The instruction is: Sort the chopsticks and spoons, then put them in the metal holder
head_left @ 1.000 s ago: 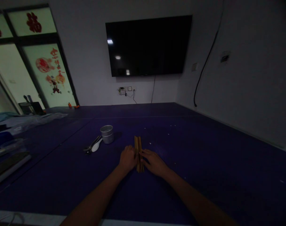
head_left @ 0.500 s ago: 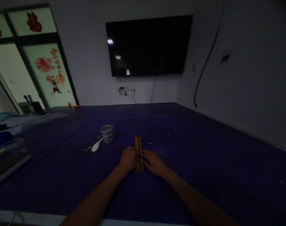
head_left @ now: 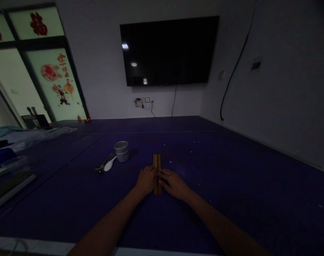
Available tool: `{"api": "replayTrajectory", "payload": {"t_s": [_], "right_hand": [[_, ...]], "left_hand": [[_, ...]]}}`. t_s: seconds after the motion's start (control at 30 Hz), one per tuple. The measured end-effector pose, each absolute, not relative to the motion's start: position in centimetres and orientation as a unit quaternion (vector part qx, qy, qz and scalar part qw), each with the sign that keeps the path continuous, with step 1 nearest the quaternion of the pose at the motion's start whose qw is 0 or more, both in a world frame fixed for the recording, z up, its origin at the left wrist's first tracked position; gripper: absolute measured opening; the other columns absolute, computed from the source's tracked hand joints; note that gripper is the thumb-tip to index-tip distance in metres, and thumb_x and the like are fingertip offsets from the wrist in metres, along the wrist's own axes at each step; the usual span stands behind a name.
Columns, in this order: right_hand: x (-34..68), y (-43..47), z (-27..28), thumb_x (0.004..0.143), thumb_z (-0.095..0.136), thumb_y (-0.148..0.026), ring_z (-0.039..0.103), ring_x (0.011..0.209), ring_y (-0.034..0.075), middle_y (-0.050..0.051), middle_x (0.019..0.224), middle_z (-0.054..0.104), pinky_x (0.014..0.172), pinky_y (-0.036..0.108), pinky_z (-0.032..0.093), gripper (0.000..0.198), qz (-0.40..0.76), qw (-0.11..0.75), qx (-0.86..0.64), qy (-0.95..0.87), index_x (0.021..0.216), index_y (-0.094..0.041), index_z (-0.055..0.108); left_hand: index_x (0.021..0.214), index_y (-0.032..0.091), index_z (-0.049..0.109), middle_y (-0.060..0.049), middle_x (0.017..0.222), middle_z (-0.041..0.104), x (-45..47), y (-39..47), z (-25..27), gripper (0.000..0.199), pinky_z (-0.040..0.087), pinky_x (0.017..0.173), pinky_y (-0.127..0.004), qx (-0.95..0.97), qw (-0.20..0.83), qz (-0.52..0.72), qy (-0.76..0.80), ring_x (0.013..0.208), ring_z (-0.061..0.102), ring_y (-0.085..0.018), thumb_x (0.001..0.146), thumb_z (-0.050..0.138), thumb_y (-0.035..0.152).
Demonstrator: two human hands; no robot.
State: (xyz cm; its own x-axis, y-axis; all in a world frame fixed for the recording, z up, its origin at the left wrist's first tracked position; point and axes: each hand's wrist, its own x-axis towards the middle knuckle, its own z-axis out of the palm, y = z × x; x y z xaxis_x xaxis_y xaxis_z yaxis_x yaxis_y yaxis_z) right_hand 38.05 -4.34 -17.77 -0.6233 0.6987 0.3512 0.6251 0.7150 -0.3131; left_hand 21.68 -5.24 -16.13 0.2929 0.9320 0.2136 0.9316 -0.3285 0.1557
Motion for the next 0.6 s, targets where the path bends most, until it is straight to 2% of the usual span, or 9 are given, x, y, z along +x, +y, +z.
{"api": "replayTrajectory", "payload": {"t_s": [0.2,0.43,0.6], "right_hand": [[38.1,-4.4,-17.9,0.089,0.045,-0.028,0.047,0.121,0.025,0.010,0.132,0.052,0.102,0.044,0.036,0.035,0.079,0.230,-0.377,-0.894,0.121,-0.020,0.057],[38.3,-4.0,-18.4,0.090,0.042,-0.033,0.035,0.131,0.026,0.009,0.138,0.045,0.104,0.047,0.031,0.042,0.093,0.216,-0.388,-0.891,0.129,-0.021,0.050],[38.3,-4.1,-18.0,0.091,0.040,-0.033,0.029,0.134,0.026,0.009,0.141,0.041,0.105,0.047,0.030,0.044,0.103,0.199,-0.399,-0.889,0.131,-0.019,0.048]], "left_hand": [[0.110,0.019,0.057,-0.009,0.117,0.058,21.6,-4.8,-16.7,0.035,0.040,0.092,-0.032,0.806,0.002,0.143,0.574,0.108,0.052,-0.019,0.092,0.029,0.026],[0.122,0.020,0.051,-0.009,0.125,0.053,21.7,-4.1,-17.5,0.038,0.039,0.095,-0.034,0.792,0.005,0.168,0.587,0.114,0.049,-0.019,0.091,0.030,0.026],[0.120,0.019,0.051,-0.009,0.123,0.054,21.7,-4.0,-17.7,0.038,0.038,0.095,-0.031,0.789,0.006,0.170,0.590,0.113,0.050,-0.018,0.092,0.027,0.027]]}}
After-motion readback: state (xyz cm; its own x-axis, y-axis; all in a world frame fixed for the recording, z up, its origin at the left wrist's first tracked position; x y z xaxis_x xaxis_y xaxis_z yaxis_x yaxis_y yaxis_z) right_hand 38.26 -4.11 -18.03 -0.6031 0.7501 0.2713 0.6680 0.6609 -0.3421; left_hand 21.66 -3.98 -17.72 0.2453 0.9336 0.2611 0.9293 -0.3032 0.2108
